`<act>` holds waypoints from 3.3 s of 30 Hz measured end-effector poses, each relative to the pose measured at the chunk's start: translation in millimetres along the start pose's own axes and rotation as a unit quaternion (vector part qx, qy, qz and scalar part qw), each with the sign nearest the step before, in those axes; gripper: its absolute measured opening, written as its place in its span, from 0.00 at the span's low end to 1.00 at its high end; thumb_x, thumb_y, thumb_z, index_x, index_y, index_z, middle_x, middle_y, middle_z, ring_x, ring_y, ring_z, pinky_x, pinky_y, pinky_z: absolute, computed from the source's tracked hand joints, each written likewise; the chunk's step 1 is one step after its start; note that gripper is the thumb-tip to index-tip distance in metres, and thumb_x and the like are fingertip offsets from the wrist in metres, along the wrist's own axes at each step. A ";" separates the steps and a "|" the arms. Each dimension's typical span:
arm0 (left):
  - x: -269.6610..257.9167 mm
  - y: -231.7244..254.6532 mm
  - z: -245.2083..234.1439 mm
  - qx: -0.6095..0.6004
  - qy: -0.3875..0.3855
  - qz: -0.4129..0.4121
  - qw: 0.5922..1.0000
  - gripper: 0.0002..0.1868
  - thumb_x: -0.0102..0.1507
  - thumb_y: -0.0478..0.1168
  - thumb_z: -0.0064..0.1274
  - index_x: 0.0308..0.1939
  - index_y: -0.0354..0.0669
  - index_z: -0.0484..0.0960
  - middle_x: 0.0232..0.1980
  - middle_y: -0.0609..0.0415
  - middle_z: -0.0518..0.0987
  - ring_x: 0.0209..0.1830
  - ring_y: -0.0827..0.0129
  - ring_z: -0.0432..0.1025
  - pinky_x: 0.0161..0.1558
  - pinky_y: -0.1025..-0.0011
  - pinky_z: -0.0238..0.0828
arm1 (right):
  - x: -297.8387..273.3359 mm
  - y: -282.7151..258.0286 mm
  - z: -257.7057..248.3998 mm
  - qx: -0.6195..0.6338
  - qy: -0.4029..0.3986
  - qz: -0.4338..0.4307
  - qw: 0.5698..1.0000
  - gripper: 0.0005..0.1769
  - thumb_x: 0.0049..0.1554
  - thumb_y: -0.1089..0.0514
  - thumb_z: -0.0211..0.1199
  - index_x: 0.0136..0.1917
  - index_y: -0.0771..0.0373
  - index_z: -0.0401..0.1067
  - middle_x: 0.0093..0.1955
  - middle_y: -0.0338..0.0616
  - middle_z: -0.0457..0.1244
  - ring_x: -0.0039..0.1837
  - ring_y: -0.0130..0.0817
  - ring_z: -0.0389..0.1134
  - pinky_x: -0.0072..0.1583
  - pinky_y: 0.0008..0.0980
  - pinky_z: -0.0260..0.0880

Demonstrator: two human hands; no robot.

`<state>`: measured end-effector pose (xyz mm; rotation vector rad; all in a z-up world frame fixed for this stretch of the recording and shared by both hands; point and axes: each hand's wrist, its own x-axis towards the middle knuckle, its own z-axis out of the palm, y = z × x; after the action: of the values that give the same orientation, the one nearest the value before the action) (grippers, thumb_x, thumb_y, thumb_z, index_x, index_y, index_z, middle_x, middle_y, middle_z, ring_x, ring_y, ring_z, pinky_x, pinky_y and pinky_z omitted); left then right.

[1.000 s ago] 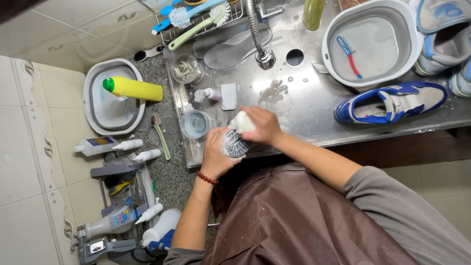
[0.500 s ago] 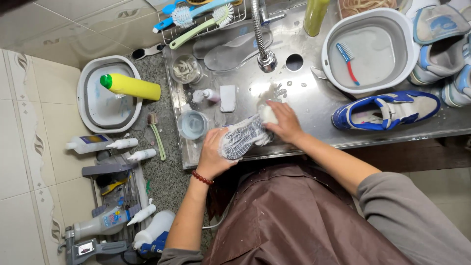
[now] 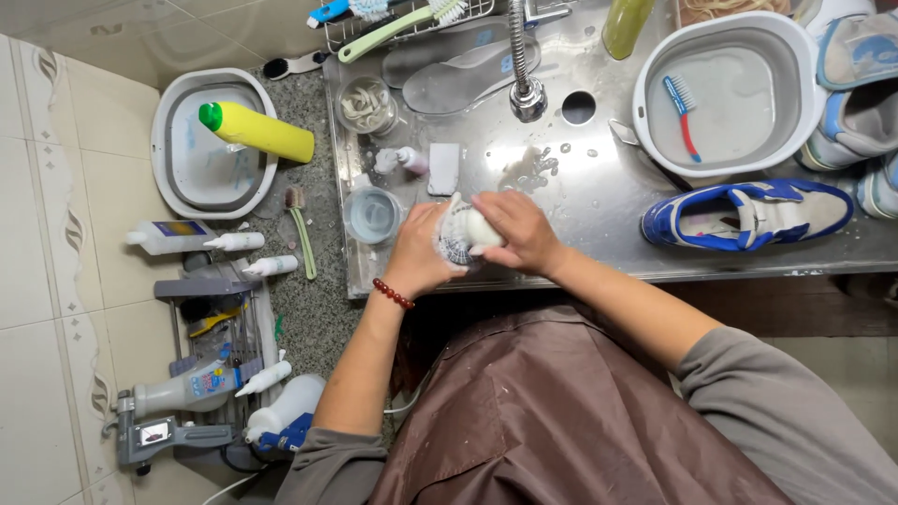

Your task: Cleaning the sole and exterior of a blue and white sneaker using a brush and soapy water.

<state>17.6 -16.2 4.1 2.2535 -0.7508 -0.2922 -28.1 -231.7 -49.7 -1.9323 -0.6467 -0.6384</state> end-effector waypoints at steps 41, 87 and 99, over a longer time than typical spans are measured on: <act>22.5 -10.2 -14.1 -0.018 -0.026 -0.020 0.999 0.47 0.32 0.44 0.77 0.57 0.41 0.81 0.50 0.48 0.83 0.53 0.52 0.74 0.57 0.62 0.72 | 5.5 21.1 -7.4 -0.018 -0.078 0.051 0.995 0.35 0.51 0.45 0.72 0.67 0.60 0.71 0.61 0.51 0.66 0.55 0.49 0.67 0.59 0.46 0.64; 52.9 74.3 11.3 0.075 -0.044 -0.180 0.980 0.42 0.40 0.59 0.73 0.52 0.42 0.79 0.46 0.46 0.84 0.49 0.47 0.75 0.53 0.56 0.74 | 15.9 -22.0 -39.7 -0.081 0.092 0.134 0.983 0.39 0.65 0.32 0.57 0.73 0.66 0.64 0.62 0.59 0.63 0.60 0.52 0.67 0.61 0.41 0.69; 49.7 67.7 8.5 0.067 -0.063 -0.176 0.980 0.42 0.39 0.56 0.73 0.54 0.46 0.80 0.44 0.43 0.83 0.50 0.49 0.75 0.52 0.58 0.75 | -16.8 -2.4 -28.7 -0.036 0.112 0.220 0.968 0.42 0.66 0.28 0.45 0.73 0.67 0.61 0.60 0.58 0.61 0.60 0.51 0.66 0.63 0.40 0.67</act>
<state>25.0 -88.7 46.6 2.5109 -0.4393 -0.5716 -46.4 -259.5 -48.1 -1.9464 -0.0455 -0.5885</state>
